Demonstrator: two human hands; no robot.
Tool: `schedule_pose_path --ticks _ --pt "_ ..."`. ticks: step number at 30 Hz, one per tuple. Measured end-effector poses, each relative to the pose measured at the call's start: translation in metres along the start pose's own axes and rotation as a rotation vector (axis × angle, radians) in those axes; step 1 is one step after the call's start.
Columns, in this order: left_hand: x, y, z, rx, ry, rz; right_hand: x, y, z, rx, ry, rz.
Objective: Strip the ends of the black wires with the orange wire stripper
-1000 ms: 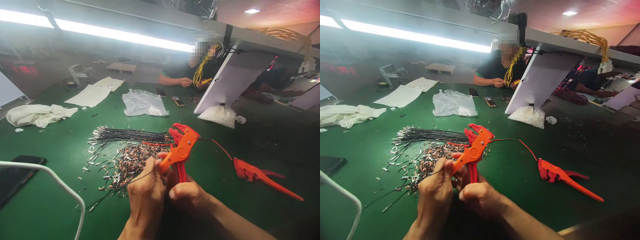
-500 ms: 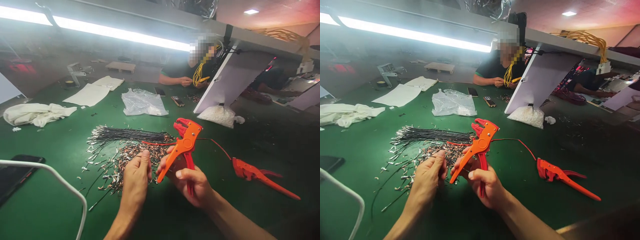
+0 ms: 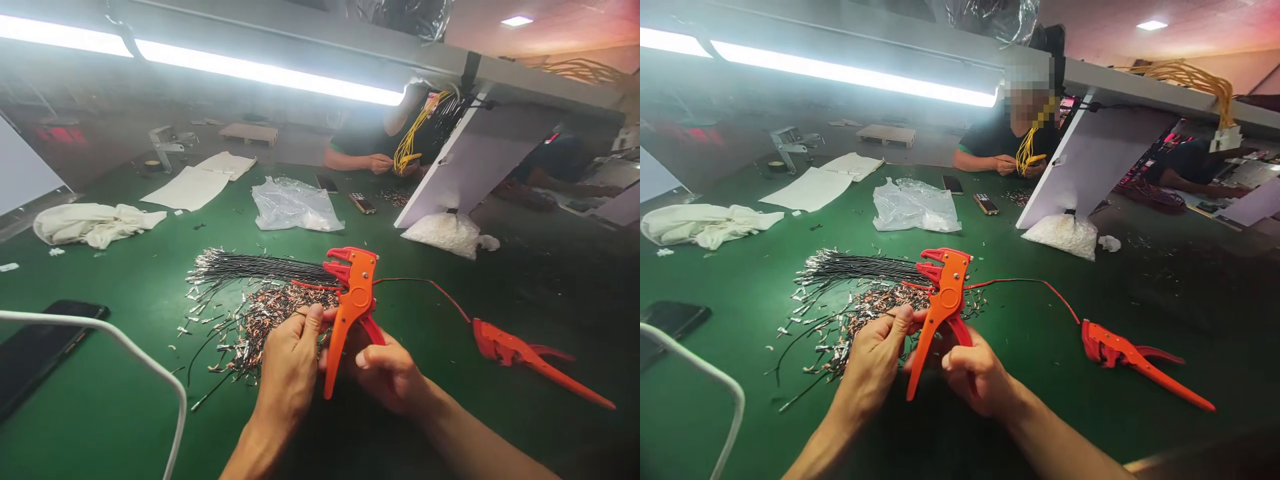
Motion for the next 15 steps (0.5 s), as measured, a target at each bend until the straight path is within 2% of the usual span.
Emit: schedule_pose_path --ticks 4,6,11,15 --pt "0.001 0.002 -0.007 -0.103 0.005 0.039 0.006 -0.002 0.003 0.062 0.149 -0.043" --pt "0.003 0.004 -0.010 -0.159 -0.071 0.025 0.008 -0.003 0.003 0.084 0.187 -0.049" --pt "0.003 0.006 -0.011 -0.214 -0.363 -0.071 0.008 -0.004 0.004 0.103 0.199 -0.064" --pt "-0.005 0.007 -0.015 -0.266 -0.444 -0.029 0.007 -0.001 0.003 0.130 0.174 -0.036"
Point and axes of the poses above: each hand's wrist, its own y-axis towards the middle knuckle, its own z-axis out of the palm, x = y × z, the point moved 4 cm from there along y, towards the middle knuckle, and after that the axes turned 15 degrees about z, right-handed, at the moved point
